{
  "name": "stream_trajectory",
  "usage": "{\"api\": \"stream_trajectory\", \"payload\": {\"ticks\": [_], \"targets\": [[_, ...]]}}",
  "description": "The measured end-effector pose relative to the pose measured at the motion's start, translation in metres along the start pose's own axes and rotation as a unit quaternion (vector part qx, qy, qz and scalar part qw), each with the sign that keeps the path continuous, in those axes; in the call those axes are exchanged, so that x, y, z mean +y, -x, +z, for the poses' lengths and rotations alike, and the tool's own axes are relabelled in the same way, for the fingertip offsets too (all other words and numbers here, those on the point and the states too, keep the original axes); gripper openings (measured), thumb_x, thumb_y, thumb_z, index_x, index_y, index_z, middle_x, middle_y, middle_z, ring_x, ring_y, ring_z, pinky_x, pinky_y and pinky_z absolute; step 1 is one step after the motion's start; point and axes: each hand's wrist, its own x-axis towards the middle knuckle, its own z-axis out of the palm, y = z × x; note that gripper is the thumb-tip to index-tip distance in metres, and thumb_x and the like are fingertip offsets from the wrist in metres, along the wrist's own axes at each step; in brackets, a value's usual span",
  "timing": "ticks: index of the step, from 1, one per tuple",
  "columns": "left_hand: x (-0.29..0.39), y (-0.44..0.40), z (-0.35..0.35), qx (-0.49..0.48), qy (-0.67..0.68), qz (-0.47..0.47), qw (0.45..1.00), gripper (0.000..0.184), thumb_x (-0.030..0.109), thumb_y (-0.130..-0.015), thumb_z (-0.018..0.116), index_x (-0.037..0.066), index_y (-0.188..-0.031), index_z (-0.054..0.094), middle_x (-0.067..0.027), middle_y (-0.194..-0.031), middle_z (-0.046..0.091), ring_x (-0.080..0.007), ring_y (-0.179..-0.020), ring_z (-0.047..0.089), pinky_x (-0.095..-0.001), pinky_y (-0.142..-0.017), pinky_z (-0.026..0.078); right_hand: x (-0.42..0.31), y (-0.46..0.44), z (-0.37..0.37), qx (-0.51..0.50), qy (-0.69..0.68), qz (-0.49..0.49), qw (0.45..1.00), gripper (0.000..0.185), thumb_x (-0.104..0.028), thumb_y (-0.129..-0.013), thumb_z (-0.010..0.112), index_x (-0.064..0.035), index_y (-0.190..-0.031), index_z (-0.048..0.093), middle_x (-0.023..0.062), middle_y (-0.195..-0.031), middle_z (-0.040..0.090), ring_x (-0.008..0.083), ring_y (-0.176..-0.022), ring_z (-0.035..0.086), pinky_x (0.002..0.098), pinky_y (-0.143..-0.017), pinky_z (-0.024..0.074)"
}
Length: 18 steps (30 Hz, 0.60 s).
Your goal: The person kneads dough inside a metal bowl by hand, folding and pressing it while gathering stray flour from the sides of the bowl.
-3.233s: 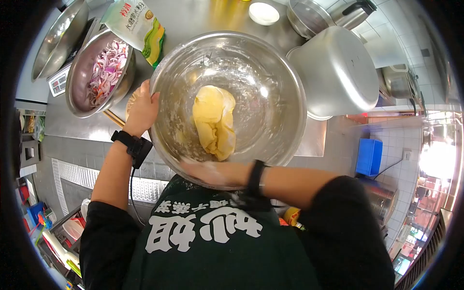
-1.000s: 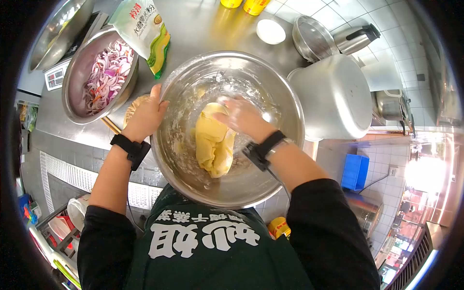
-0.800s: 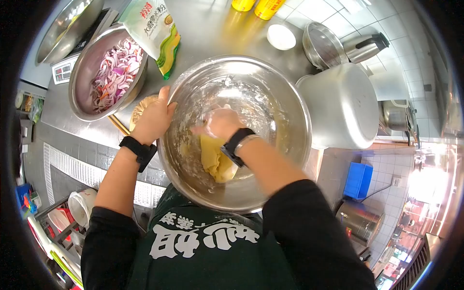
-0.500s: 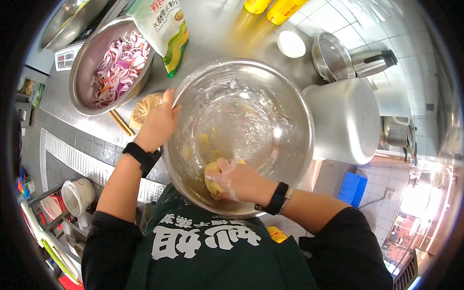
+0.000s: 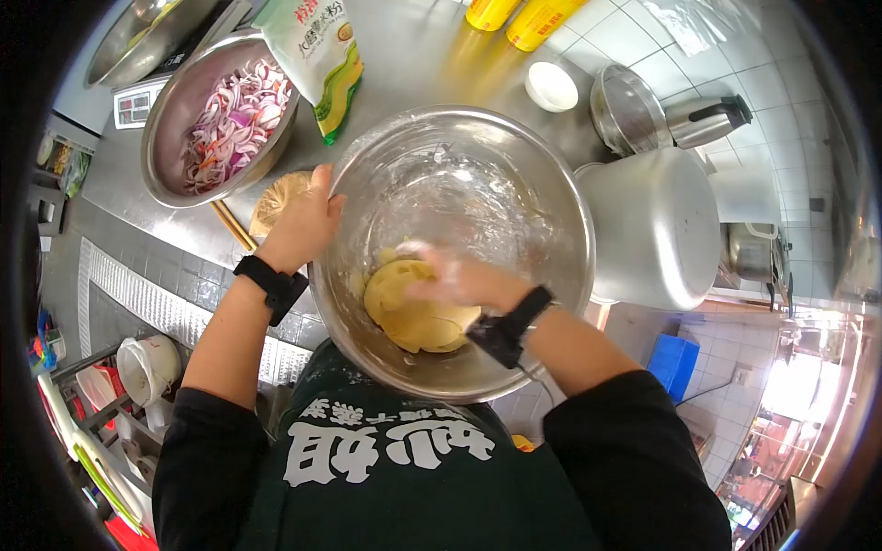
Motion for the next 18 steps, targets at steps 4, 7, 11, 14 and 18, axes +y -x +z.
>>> {"api": "stream_trajectory", "payload": {"ticks": [4,7,11,14,18], "targets": [[0.001,-0.002,0.001,-0.015,0.019,-0.016,1.000,0.043,0.016,-0.091,0.047,-0.004,-0.125,0.031,-0.0333,-0.079,0.058,-0.0478,-0.078,0.058,-0.0521,-0.068,0.044,0.001,0.046,-0.025,-0.035,-0.199,0.306,0.930,0.063,-0.037,-0.082,0.066,-0.0084,-0.132,0.040,0.0218,-0.113,0.057,0.0335,-0.107,0.055,0.0376,-0.092,0.0428],[0.000,-0.002,0.007,0.015,-0.028,0.002,0.999,0.042,0.016,-0.089,0.047,-0.005,-0.123,0.034,-0.0299,-0.079,0.061,-0.0439,-0.078,0.060,-0.0511,-0.070,0.045,-0.007,0.048,0.008,-0.005,-0.440,0.383,0.812,0.058,-0.032,-0.081,0.068,-0.0079,-0.128,0.043,0.0161,-0.113,0.057,0.0265,-0.104,0.057,0.0341,-0.089,0.0447],[0.000,-0.009,0.005,0.000,-0.004,-0.010,1.000,0.043,0.015,-0.090,0.048,-0.002,-0.127,0.031,-0.0322,-0.077,0.059,-0.0474,-0.078,0.058,-0.0517,-0.066,0.044,-0.012,0.032,0.033,0.117,-0.468,0.188,0.856,0.056,-0.023,-0.076,0.071,-0.0087,-0.123,0.046,0.0140,-0.108,0.057,0.0252,-0.093,0.059,0.0362,-0.082,0.0475],[0.002,-0.002,0.006,-0.005,-0.007,-0.008,1.000,0.042,0.015,-0.090,0.048,-0.002,-0.125,0.033,-0.0309,-0.076,0.059,-0.0463,-0.076,0.059,-0.0515,-0.066,0.045,-0.066,0.022,-0.005,0.143,-0.036,0.063,0.987,0.057,-0.020,-0.070,0.071,-0.0107,-0.122,0.050,0.0173,-0.104,0.055,0.0310,-0.092,0.057,0.0400,-0.080,0.0470],[0.003,-0.002,0.008,0.000,-0.003,-0.011,1.000,0.042,0.015,-0.090,0.048,-0.002,-0.125,0.033,-0.0308,-0.074,0.059,-0.0461,-0.074,0.059,-0.0516,-0.065,0.044,-0.063,-0.012,0.013,0.197,0.305,-0.103,0.926,0.049,-0.020,-0.067,0.071,-0.0143,-0.113,0.057,0.0200,-0.098,0.050,0.0353,-0.084,0.055,0.0438,-0.076,0.0474]]}}
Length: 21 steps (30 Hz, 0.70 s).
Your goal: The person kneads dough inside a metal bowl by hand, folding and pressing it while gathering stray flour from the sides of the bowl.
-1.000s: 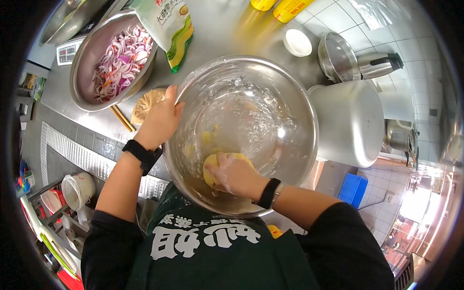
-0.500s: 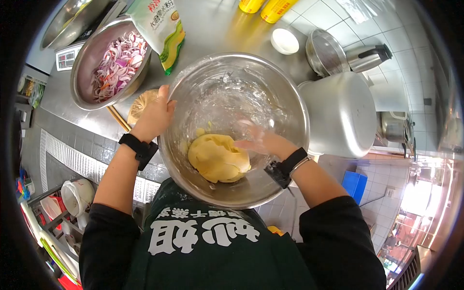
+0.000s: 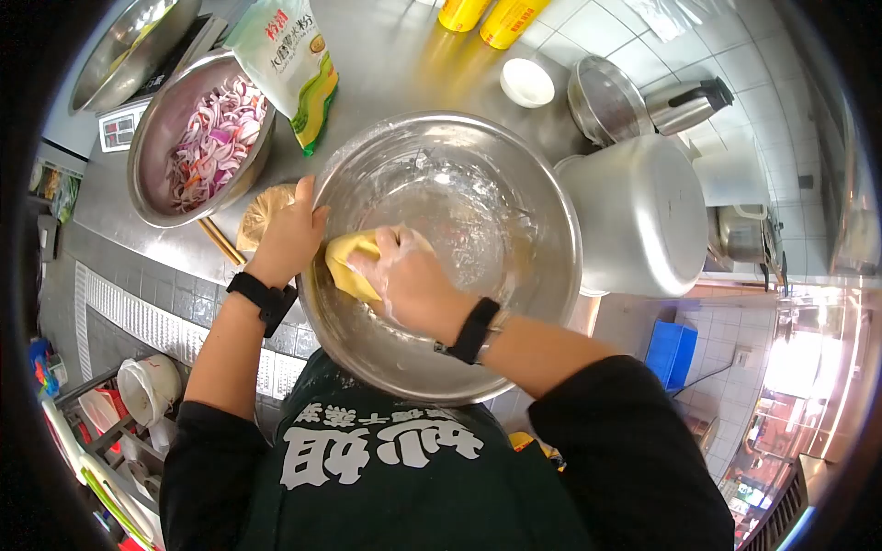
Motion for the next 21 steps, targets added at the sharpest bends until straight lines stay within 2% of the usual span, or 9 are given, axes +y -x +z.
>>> {"api": "stream_trajectory", "payload": {"ticks": [3,4,7,8,11,15,16,19,21], "targets": [[0.000,0.004,-0.003,0.014,0.004,-0.005,1.000,0.043,0.015,-0.090,0.049,-0.002,-0.126,0.033,-0.0318,-0.073,0.058,-0.0473,-0.074,0.058,-0.0521,-0.064,0.044,0.007,0.019,0.053,-0.057,0.013,0.058,0.997,0.053,-0.016,-0.071,0.067,-0.0169,-0.122,0.051,0.0235,-0.107,0.048,0.0360,-0.091,0.053,0.0447,-0.071,0.0483],[0.001,0.006,-0.002,0.018,0.005,-0.006,1.000,0.043,0.015,-0.090,0.049,-0.003,-0.126,0.033,-0.0318,-0.073,0.058,-0.0474,-0.074,0.058,-0.0523,-0.064,0.044,0.002,0.015,0.059,-0.116,0.031,0.093,0.988,0.043,-0.013,-0.073,0.063,-0.0135,-0.115,0.053,0.0252,-0.103,0.051,0.0374,-0.086,0.056,0.0436,-0.069,0.0491],[0.004,0.006,-0.005,0.013,0.019,-0.016,1.000,0.043,0.015,-0.090,0.049,-0.003,-0.126,0.033,-0.0318,-0.073,0.058,-0.0478,-0.074,0.057,-0.0527,-0.064,0.044,0.000,-0.009,0.058,-0.227,-0.013,0.139,0.964,0.036,-0.010,-0.074,0.061,-0.0111,-0.109,0.052,0.0241,-0.093,0.056,0.0389,-0.080,0.059,0.0430,-0.068,0.0494],[0.003,0.007,-0.003,0.011,0.017,-0.015,1.000,0.043,0.015,-0.090,0.049,-0.003,-0.126,0.033,-0.0319,-0.074,0.058,-0.0479,-0.074,0.057,-0.0525,-0.065,0.044,0.009,-0.006,0.066,-0.189,-0.046,0.095,0.976,0.034,-0.010,-0.074,0.060,-0.0105,-0.107,0.051,0.0218,-0.085,0.060,0.0394,-0.078,0.061,0.0432,-0.069,0.0490],[0.002,0.006,-0.002,0.017,0.014,-0.005,1.000,0.043,0.016,-0.090,0.049,-0.003,-0.126,0.033,-0.0323,-0.077,0.058,-0.0481,-0.075,0.057,-0.0521,-0.066,0.044,0.014,-0.011,0.070,-0.215,-0.032,0.108,0.970,0.037,-0.011,-0.074,0.060,-0.0102,-0.109,0.051,0.0211,-0.084,0.061,0.0375,-0.082,0.061,0.0444,-0.070,0.0483],[-0.002,0.008,-0.001,0.021,0.008,0.007,1.000,0.044,0.017,-0.090,0.049,-0.003,-0.126,0.033,-0.0333,-0.082,0.058,-0.0485,-0.078,0.057,-0.0518,-0.067,0.044,0.014,-0.009,0.019,-0.247,-0.104,0.108,0.957,0.045,-0.021,-0.075,0.067,-0.0112,-0.117,0.055,0.0213,-0.097,0.062,0.0354,-0.086,0.062,0.0405,-0.079,0.0486],[-0.002,0.009,0.001,0.021,0.008,0.012,1.000,0.044,0.017,-0.090,0.049,-0.004,-0.126,0.033,-0.0337,-0.083,0.058,-0.0486,-0.079,0.057,-0.0518,-0.067,0.044,0.043,0.005,0.040,-0.193,-0.224,0.067,0.953,0.054,-0.038,-0.077,0.067,-0.0112,-0.123,0.054,0.0194,-0.105,0.063,0.0336,-0.093,0.061,0.0399,-0.087,0.0460],[0.000,0.008,0.000,0.012,0.011,-0.004,1.000,0.045,0.017,-0.090,0.049,-0.006,-0.125,0.033,-0.0344,-0.085,0.057,-0.0487,-0.082,0.057,-0.0518,-0.069,0.044,0.073,0.023,-0.009,-0.080,-0.443,0.249,0.857,0.061,-0.052,-0.085,0.055,-0.0060,-0.126,0.051,0.0215,-0.111,0.061,0.0285,-0.104,0.059,0.0402,-0.092,0.0431],[0.008,0.008,-0.007,-0.006,0.015,-0.031,0.999,0.044,0.016,-0.090,0.049,-0.006,-0.125,0.033,-0.0349,-0.087,0.057,-0.0490,-0.084,0.056,-0.0519,-0.070,0.044,0.114,0.046,0.045,-0.119,-0.350,0.374,0.851,0.068,-0.057,-0.088,0.045,-0.0020,-0.127,0.048,0.0221,-0.113,0.060,0.0277,-0.106,0.058,0.0396,-0.092,0.0431]]}}
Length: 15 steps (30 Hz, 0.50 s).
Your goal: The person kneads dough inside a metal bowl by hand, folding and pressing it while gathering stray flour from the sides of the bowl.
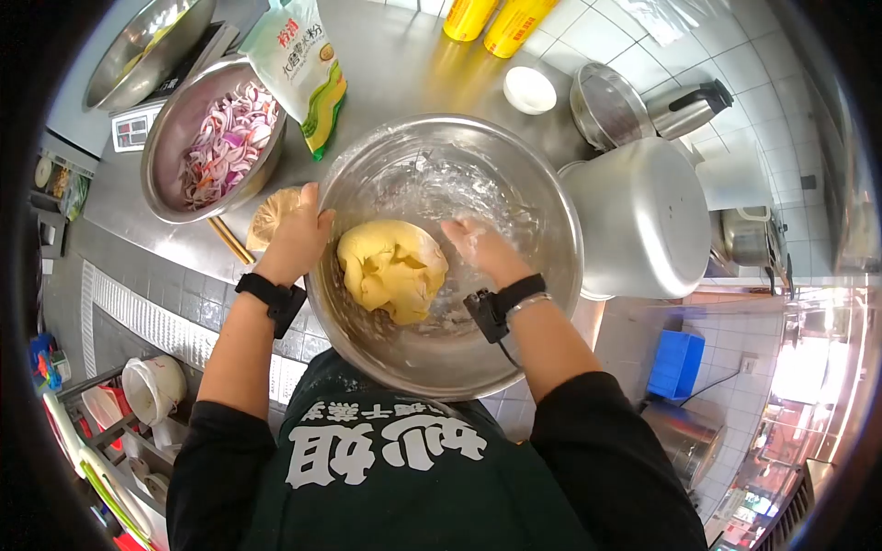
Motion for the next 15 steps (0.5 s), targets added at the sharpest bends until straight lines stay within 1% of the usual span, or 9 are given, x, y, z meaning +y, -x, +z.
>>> {"api": "stream_trajectory", "payload": {"ticks": [1,2,3,5,7,10,11,14,15], "targets": [[0.005,0.001,-0.002,-0.009,0.002,-0.011,1.000,0.044,0.016,-0.090,0.049,-0.007,-0.124,0.034,-0.0351,-0.088,0.057,-0.0492,-0.085,0.056,-0.0520,-0.071,0.044,0.004,0.000,0.009,0.018,-0.020,0.014,1.000,0.071,-0.059,-0.089,0.042,0.0003,-0.128,0.045,0.0234,-0.114,0.059,0.0285,-0.106,0.058,0.0394,-0.092,0.0430],[0.003,0.001,0.001,0.014,-0.001,0.011,1.000,0.042,0.015,-0.090,0.048,-0.007,-0.123,0.034,-0.0338,-0.084,0.058,-0.0484,-0.081,0.057,-0.0522,-0.068,0.044,0.006,0.000,0.018,0.036,-0.041,0.027,0.998,0.074,-0.060,-0.090,0.038,0.0027,-0.130,0.043,0.0247,-0.115,0.058,0.0293,-0.107,0.058,0.0391,-0.092,0.0430],[-0.003,-0.001,0.008,0.038,-0.003,0.033,0.999,0.041,0.014,-0.089,0.048,-0.006,-0.122,0.034,-0.0326,-0.079,0.058,-0.0476,-0.077,0.058,-0.0524,-0.066,0.044,-0.014,0.011,0.040,0.047,-0.117,-0.017,0.992,0.077,-0.060,-0.091,0.035,0.0054,-0.131,0.039,0.0270,-0.115,0.057,0.0313,-0.106,0.058,0.0390,-0.093,0.0428],[-0.011,0.001,0.014,0.072,-0.007,0.060,0.996,0.039,0.011,-0.089,0.048,-0.007,-0.120,0.034,-0.0310,-0.073,0.059,-0.0471,-0.073,0.058,-0.0531,-0.063,0.044,-0.004,-0.006,0.071,0.054,-0.153,0.013,0.987,0.081,-0.060,-0.091,0.037,0.0099,-0.131,0.033,0.0284,-0.116,0.055,0.0363,-0.099,0.060,0.0391,-0.089,0.0454],[-0.010,0.000,0.012,0.072,-0.012,0.047,0.996,0.039,0.011,-0.089,0.048,-0.007,-0.120,0.034,-0.0311,-0.072,0.059,-0.0471,-0.073,0.058,-0.0533,-0.063,0.044,-0.088,0.055,0.061,0.080,-0.080,-0.023,0.993,0.075,-0.052,-0.091,0.044,0.0132,-0.127,0.033,0.0317,-0.109,0.055,0.0397,-0.090,0.062,0.0421,-0.077,0.0498],[-0.003,0.006,0.008,0.057,-0.016,0.028,0.998,0.038,0.011,-0.089,0.049,-0.007,-0.119,0.035,-0.0307,-0.071,0.058,-0.0471,-0.072,0.058,-0.0532,-0.062,0.045,-0.091,0.051,0.109,0.160,0.176,-0.101,0.966,0.056,-0.041,-0.089,0.053,0.0086,-0.113,0.041,0.0322,-0.092,0.058,0.0408,-0.078,0.062,0.0455,-0.067,0.0505],[-0.005,0.006,0.008,0.060,-0.024,0.037,0.997,0.038,0.011,-0.089,0.049,-0.007,-0.119,0.035,-0.0306,-0.071,0.058,-0.0471,-0.072,0.058,-0.0531,-0.062,0.045,-0.088,0.044,0.114,0.184,0.179,-0.138,0.957,0.049,-0.033,-0.086,0.057,0.0073,-0.109,0.041,0.0292,-0.078,0.058,0.0425,-0.067,0.060,0.0486,-0.059,0.0484],[-0.008,0.004,0.007,0.052,-0.029,0.042,0.997,0.038,0.013,-0.089,0.048,-0.006,-0.119,0.035,-0.0306,-0.073,0.059,-0.0471,-0.072,0.058,-0.0529,-0.063,0.045,-0.078,0.014,0.109,0.085,0.185,-0.109,0.973,0.050,-0.035,-0.087,0.055,0.0077,-0.108,0.042,0.0255,-0.074,0.060,0.0412,-0.066,0.061,0.0474,-0.059,0.0487],[-0.007,0.003,0.005,0.039,-0.032,0.034,0.998,0.038,0.013,-0.090,0.048,-0.006,-0.120,0.035,-0.0306,-0.073,0.059,-0.0470,-0.073,0.058,-0.0528,-0.064,0.045,-0.075,0.008,0.110,0.083,0.191,-0.110,0.972,0.051,-0.036,-0.087,0.054,0.0083,-0.109,0.042,0.0247,-0.073,0.060,0.0410,-0.066,0.061,0.0473,-0.060,0.0488]]}}
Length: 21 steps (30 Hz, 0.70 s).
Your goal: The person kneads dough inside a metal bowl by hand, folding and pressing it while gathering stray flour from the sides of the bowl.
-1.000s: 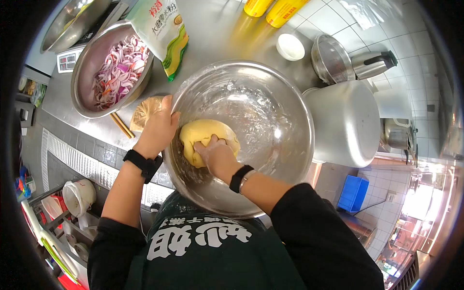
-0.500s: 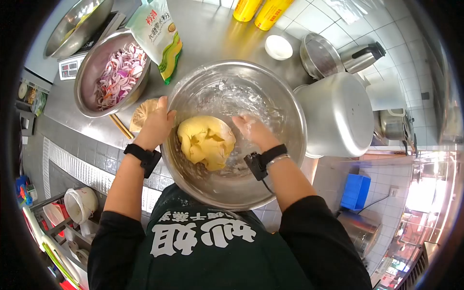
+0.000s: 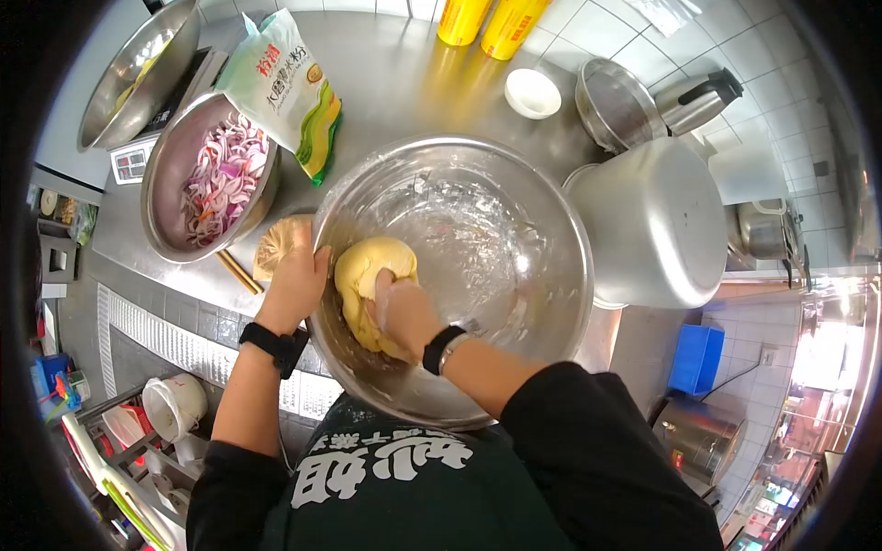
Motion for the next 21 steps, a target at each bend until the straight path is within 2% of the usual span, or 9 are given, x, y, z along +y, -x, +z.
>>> {"api": "stream_trajectory", "payload": {"ticks": [2,5,6,9,11,14,17,20,21], "targets": [[0.003,-0.001,-0.003,-0.017,-0.005,-0.008,1.000,0.039,0.015,-0.090,0.048,-0.006,-0.121,0.034,-0.0306,-0.073,0.059,-0.0468,-0.073,0.058,-0.0525,-0.065,0.045,0.006,-0.005,0.004,0.005,0.012,-0.004,1.000,0.055,-0.038,-0.087,0.052,0.0097,-0.113,0.043,0.0232,-0.072,0.061,0.0405,-0.066,0.061,0.0472,-0.061,0.0490],[0.006,-0.004,-0.008,-0.011,-0.010,0.010,1.000,0.041,0.016,-0.091,0.047,-0.007,-0.121,0.033,-0.0305,-0.073,0.059,-0.0469,-0.073,0.058,-0.0523,-0.064,0.045,0.007,-0.017,-0.007,-0.029,0.009,0.031,0.999,0.047,-0.033,-0.086,0.054,0.0061,-0.112,0.045,0.0222,-0.075,0.062,0.0392,-0.073,0.062,0.0474,-0.066,0.0492],[-0.001,-0.004,-0.003,0.000,-0.008,0.028,1.000,0.041,0.017,-0.091,0.047,-0.007,-0.122,0.033,-0.0305,-0.072,0.059,-0.0471,-0.073,0.058,-0.0524,-0.064,0.045,0.011,-0.019,-0.013,-0.062,0.033,0.024,0.997,0.044,-0.036,-0.086,0.055,0.0010,-0.110,0.052,0.0206,-0.080,0.064,0.0364,-0.077,0.063,0.0449,-0.071,0.0495],[-0.009,-0.004,0.001,0.008,-0.001,0.048,0.999,0.042,0.016,-0.091,0.047,-0.007,-0.123,0.031,-0.0305,-0.072,0.059,-0.0472,-0.072,0.058,-0.0524,-0.063,0.044,0.049,-0.016,-0.057,-0.113,-0.128,-0.076,0.982,0.045,-0.042,-0.086,0.056,-0.0021,-0.108,0.057,0.0179,-0.086,0.066,0.0331,-0.079,0.063,0.0396,-0.075,0.0498],[-0.009,-0.004,0.002,0.009,0.009,0.059,0.998,0.043,0.016,-0.091,0.047,-0.006,-0.123,0.030,-0.0303,-0.072,0.059,-0.0469,-0.072,0.058,-0.0521,-0.064,0.045,0.067,-0.033,-0.094,-0.099,-0.108,-0.044,0.988,0.044,-0.045,-0.086,0.057,-0.0041,-0.101,0.062,0.0153,-0.089,0.067,0.0320,-0.079,0.063,0.0374,-0.077,0.0487],[-0.004,-0.003,0.000,-0.006,-0.009,0.042,0.999,0.041,0.016,-0.091,0.047,-0.006,-0.122,0.031,-0.0304,-0.072,0.059,-0.0467,-0.072,0.058,-0.0525,-0.063,0.044,0.076,-0.082,-0.063,0.056,-0.264,-0.060,0.961,0.046,-0.046,-0.087,0.055,-0.0021,-0.098,0.063,0.0172,-0.086,0.066,0.0318,-0.079,0.063,0.0381,-0.075,0.0479],[-0.001,-0.005,0.003,-0.003,-0.022,0.024,0.999,0.041,0.015,-0.090,0.047,-0.006,-0.122,0.031,-0.0301,-0.071,0.059,-0.0467,-0.071,0.058,-0.0534,-0.062,0.044,0.037,-0.093,-0.008,0.240,-0.084,-0.075,0.964,0.045,-0.047,-0.087,0.053,-0.0030,-0.090,0.064,0.0192,-0.082,0.064,0.0332,-0.078,0.062,0.0392,-0.070,0.0474],[-0.001,-0.002,0.001,-0.001,-0.050,0.019,0.999,0.042,0.015,-0.090,0.047,-0.006,-0.123,0.031,-0.0299,-0.071,0.059,-0.0468,-0.071,0.058,-0.0536,-0.062,0.044,-0.002,-0.048,-0.070,-0.092,-0.132,-0.052,0.986,0.045,-0.049,-0.086,0.053,-0.0055,-0.087,0.063,0.0194,-0.079,0.063,0.0344,-0.073,0.062,0.0402,-0.065,0.0476],[0.000,-0.002,-0.001,-0.003,-0.038,0.007,0.999,0.042,0.015,-0.090,0.047,-0.006,-0.123,0.031,-0.0299,-0.071,0.059,-0.0467,-0.071,0.058,-0.0534,-0.062,0.044,-0.003,-0.020,-0.078,-0.082,-0.030,-0.163,0.983,0.039,-0.047,-0.083,0.059,-0.0074,-0.081,0.061,0.0175,-0.075,0.062,0.0357,-0.066,0.060,0.0420,-0.060,0.0463]]}}
